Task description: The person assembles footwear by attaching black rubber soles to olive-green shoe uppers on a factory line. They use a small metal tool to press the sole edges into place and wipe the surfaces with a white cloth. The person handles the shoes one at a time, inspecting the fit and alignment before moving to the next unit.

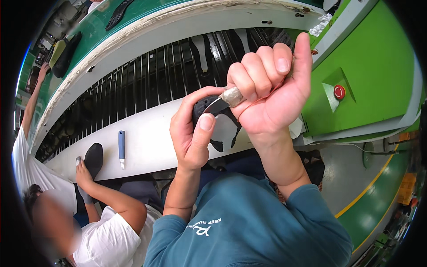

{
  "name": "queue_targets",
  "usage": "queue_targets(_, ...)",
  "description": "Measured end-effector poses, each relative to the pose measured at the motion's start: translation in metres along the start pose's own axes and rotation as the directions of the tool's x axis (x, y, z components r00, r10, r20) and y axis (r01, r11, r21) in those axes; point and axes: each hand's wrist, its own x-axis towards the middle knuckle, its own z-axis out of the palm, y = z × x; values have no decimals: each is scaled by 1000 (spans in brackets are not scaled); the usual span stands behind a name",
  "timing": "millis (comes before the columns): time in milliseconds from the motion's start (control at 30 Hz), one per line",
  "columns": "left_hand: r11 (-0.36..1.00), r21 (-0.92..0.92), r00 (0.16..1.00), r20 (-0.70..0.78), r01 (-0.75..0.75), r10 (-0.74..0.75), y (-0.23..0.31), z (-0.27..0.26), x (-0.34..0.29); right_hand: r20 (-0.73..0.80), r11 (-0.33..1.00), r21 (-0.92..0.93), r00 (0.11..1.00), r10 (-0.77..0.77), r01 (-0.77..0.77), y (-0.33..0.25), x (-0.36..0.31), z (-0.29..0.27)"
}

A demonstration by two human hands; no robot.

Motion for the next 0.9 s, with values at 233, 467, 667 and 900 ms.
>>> queue_targets(233, 991, 119, 997, -27, -66, 70, -1, 2, 6, 43, 997, -55, 998, -48, 50, 5, 4, 4)
queue_targets(467, 978, 173, 990, -54, -116, 127, -4, 4, 6, -49, 992, -128, 999, -19, 12, 7, 4, -2)
queue_targets(667, 975, 197, 990, -73, -106, 122, 1, 3, 4, -142, 985, -170, 989, -49, 25, 15, 6, 5)
queue_targets(900, 989, 138, 998, 43, -46, 41, 7, 5, 3, -100, 991, -98, 990, -98, 88, 3, -2, 2)
